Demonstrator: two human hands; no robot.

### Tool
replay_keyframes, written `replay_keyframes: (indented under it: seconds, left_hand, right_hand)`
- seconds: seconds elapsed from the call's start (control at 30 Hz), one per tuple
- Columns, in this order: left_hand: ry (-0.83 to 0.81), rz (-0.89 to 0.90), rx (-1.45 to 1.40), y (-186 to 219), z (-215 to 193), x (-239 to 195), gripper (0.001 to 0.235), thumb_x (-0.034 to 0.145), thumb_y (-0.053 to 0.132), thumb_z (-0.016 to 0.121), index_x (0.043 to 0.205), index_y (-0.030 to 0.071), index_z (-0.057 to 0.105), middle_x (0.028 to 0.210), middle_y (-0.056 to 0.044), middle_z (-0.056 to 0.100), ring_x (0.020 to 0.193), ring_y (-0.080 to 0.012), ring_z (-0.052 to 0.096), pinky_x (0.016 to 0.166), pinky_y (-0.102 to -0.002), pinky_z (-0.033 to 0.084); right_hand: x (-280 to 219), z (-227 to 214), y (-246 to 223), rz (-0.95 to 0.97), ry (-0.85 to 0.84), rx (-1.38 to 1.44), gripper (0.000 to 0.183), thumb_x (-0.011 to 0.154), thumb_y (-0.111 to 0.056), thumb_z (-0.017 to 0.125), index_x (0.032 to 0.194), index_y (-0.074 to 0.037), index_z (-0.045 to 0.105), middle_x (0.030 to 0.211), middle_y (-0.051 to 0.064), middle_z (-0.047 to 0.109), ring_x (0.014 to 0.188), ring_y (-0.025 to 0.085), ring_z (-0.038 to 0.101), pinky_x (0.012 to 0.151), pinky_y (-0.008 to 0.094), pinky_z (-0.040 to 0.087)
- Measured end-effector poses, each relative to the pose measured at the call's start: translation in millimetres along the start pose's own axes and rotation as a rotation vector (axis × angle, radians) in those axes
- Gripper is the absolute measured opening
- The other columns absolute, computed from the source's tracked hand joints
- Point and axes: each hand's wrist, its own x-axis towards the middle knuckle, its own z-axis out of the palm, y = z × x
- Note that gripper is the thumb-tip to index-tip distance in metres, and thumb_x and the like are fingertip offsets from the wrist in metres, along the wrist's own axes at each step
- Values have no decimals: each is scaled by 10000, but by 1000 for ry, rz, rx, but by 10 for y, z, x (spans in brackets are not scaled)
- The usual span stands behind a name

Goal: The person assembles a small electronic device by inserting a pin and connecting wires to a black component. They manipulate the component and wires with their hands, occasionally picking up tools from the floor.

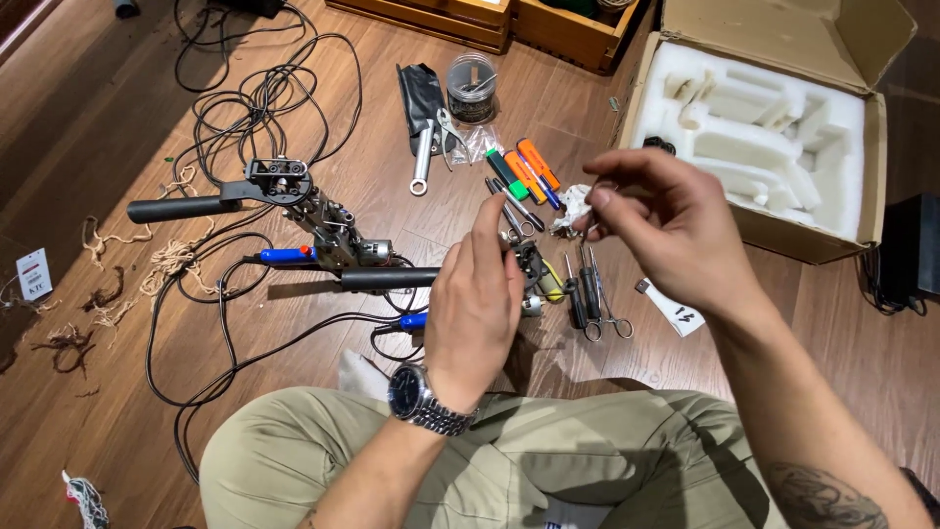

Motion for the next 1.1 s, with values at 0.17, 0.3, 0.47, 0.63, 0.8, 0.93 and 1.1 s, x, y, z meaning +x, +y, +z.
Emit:
replay_keyframes:
  seconds: [0.17,0.3,0.47,0.63,0.8,0.93,1.1]
  left_hand:
    - [-86,-25,53,62,-114,63,662,958,-16,593,1545,-60,291,1152,-274,623,980,-409,648,866,-483,548]
    - [-196,-104,175,105,-125,134,764,873,-51,594,1572,-34,287,772,-222,640,687,-433,611,603,-565,474]
    - [-279,-142,275,278,-191,340,733,820,-71,523,1517,-74,297,766,-272,678,610,-530,640,543,-616,478]
    - [-385,-115,350,280,-191,406,596,821,-99,551,1394,-84,383,791,-257,703,683,-473,745,607,-544,605]
    - [-461,-38,408,205,-166,386,536,831,-73,538,1354,-24,430,876,-231,684,710,-497,740,582,-564,592]
    - [-447,-45,267,288,-326,456,612,831,-47,591,1409,-5,394,905,-238,676,754,-502,738,627,-575,597]
    - [-552,-315,267,435,-325,593,596,854,-94,531,1414,-13,345,913,-283,714,816,-522,744,731,-597,592]
  right_hand:
    - [-154,-17,402,95,12,98,250,1005,-66,658,1241,18,662,930,100,710,775,150,726,749,230,600]
    - [-235,31,655,211,15,175,240,987,-83,677,1215,-9,693,915,76,721,793,151,745,753,240,615]
    - [-332,140,743,300,17,306,250,970,-70,674,1199,24,707,978,133,782,835,202,794,803,285,657]
    - [-420,200,882,231,60,484,303,987,-19,652,1273,78,660,989,157,633,818,216,763,774,355,687]
    - [-469,280,912,201,21,518,304,996,-26,641,1281,76,664,980,126,596,824,201,763,797,342,688]
    - [-451,305,943,180,21,522,288,1003,-23,635,1266,89,665,974,140,602,824,208,761,803,349,687]
    - [-467,346,859,190,34,497,232,983,-26,666,1190,73,698,975,123,609,839,179,748,819,340,670]
